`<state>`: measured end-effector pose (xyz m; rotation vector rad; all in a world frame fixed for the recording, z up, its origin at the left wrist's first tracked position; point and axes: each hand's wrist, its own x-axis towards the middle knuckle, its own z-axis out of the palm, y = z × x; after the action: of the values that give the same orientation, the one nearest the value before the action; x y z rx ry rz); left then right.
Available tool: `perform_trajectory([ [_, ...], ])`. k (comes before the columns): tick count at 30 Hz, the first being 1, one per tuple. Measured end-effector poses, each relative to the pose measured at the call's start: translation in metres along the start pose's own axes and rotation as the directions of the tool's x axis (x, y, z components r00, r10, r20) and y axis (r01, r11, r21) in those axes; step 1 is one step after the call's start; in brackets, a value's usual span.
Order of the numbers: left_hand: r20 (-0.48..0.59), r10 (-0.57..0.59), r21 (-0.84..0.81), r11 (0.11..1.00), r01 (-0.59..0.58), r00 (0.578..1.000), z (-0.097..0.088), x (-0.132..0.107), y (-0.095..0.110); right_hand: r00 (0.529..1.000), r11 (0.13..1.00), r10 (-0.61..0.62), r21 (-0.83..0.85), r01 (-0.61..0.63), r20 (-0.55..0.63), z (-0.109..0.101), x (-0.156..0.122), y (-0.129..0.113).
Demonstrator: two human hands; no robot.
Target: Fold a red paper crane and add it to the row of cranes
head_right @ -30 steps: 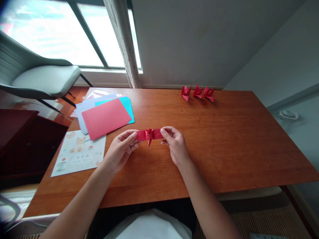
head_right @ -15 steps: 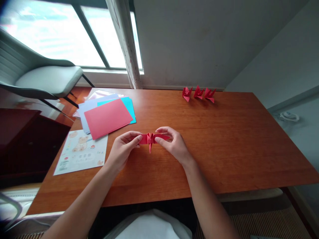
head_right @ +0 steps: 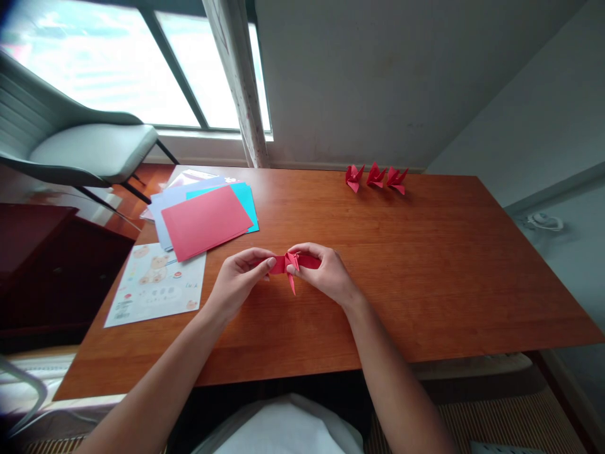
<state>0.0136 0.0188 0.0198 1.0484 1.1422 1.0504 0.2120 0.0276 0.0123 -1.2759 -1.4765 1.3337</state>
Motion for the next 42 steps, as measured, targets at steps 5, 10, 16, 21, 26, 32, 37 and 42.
perform_trajectory([
  [5, 0.003, -0.007, 0.014, 1.0, 0.007, 1.0, -0.001, 0.0, -0.002, 1.0, 1.0, -0.015, -0.003, 0.015, -0.008, 0.0, 0.0, -0.001],
  [10, 0.031, -0.013, 0.01, 1.0, 0.012, 0.999, 0.0, -0.002, 0.0, 1.0, 1.0, -0.009, 0.008, 0.01, -0.015, 0.001, -0.001, -0.002],
  [16, 0.122, -0.022, 0.049, 0.999, 0.016, 0.992, 0.003, -0.003, 0.002, 0.999, 0.999, -0.05, 0.019, 0.05, 0.014, 0.004, -0.001, -0.006],
  [21, 0.142, -0.034, 0.056, 0.998, 0.026, 0.989, 0.002, -0.002, -0.002, 0.998, 0.999, -0.054, 0.0, 0.054, 0.015, 0.003, -0.001, -0.004],
  [26, 0.122, -0.047, -0.063, 0.996, 0.055, 0.991, 0.003, -0.001, -0.002, 1.0, 0.999, -0.023, 0.046, 0.024, -0.018, 0.003, -0.001, -0.004],
  [32, 0.073, -0.108, -0.22, 0.968, 0.122, 0.991, 0.003, -0.001, 0.001, 0.996, 0.977, 0.086, 0.198, -0.08, -0.024, 0.0, -0.002, -0.005],
  [37, 0.054, -0.176, -0.295, 0.938, 0.184, 0.983, -0.002, 0.001, 0.0, 0.994, 0.982, 0.078, 0.179, -0.063, -0.076, 0.0, -0.003, -0.004],
  [42, 0.051, -0.133, -0.119, 0.983, 0.139, 0.99, -0.007, 0.0, 0.006, 0.993, 0.976, 0.087, 0.209, -0.069, -0.079, 0.0, -0.004, -0.003],
])
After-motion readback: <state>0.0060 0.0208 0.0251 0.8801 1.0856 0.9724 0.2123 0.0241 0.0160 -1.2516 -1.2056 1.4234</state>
